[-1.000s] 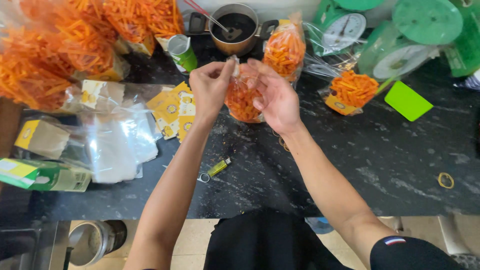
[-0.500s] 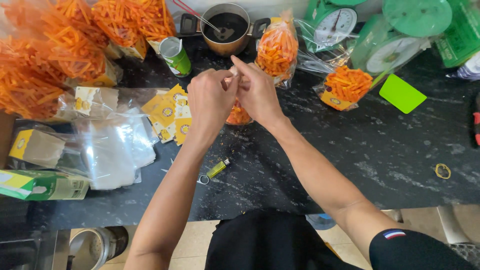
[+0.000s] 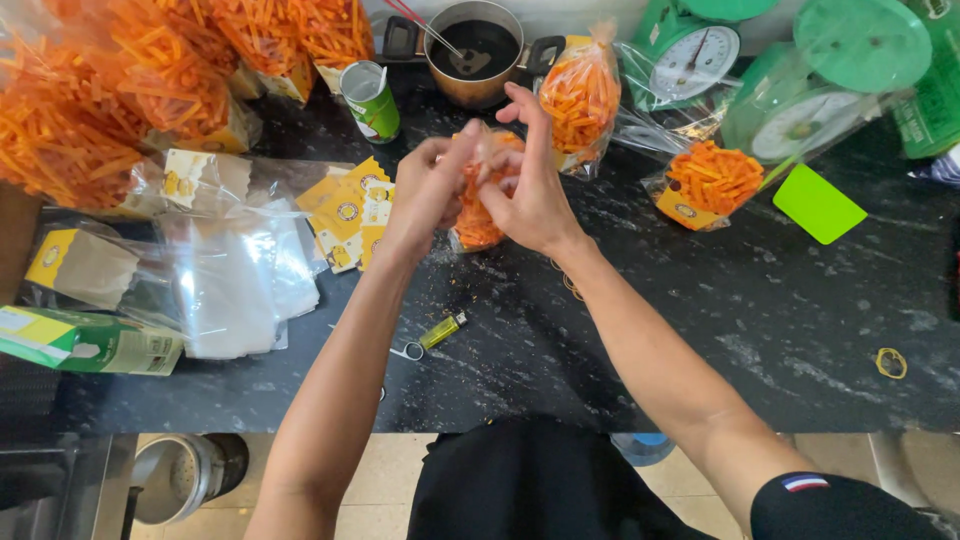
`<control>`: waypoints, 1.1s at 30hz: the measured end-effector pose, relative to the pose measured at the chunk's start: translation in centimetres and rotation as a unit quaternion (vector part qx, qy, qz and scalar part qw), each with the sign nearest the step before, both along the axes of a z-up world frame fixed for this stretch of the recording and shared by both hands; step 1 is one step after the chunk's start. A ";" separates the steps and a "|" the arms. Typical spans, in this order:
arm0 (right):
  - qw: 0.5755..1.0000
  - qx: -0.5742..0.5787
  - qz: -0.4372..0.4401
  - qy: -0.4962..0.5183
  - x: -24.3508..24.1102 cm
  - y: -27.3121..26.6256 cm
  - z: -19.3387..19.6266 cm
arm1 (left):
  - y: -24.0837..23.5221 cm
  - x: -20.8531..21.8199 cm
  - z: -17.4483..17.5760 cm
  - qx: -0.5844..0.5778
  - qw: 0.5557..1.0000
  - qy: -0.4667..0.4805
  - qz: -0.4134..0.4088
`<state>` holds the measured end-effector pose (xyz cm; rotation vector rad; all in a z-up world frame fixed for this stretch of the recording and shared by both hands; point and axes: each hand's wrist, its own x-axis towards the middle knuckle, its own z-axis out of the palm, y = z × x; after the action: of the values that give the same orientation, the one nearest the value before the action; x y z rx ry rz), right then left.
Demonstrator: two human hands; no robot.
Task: The person fills clear plastic bags with shredded orange food items and secures each bag with a rubber band. The person repeatedly picks up bags, twists the tops, and applies rubber bands to seal them, placing the finished bags on the counter.
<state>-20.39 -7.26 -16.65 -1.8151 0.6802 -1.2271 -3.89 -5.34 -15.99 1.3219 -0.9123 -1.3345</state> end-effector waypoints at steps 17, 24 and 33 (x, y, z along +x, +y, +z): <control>0.986 0.167 0.024 0.016 -2.2 -2.4 -1.9 | -2.2 -1.1 -1.6 -0.181 0.973 -0.098 0.101; 0.896 0.373 0.098 -0.222 -1.1 -1.0 -0.7 | -1.1 -0.5 -1.2 -0.230 0.969 -0.086 0.023; 0.993 0.015 -0.113 0.042 0.9 0.2 0.5 | 1.3 -1.6 1.1 -0.329 0.836 -0.424 0.115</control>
<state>-19.48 -7.10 -16.19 -1.8096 0.9684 -1.2842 -5.52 -4.06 -14.86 1.3749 -1.5639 -0.1144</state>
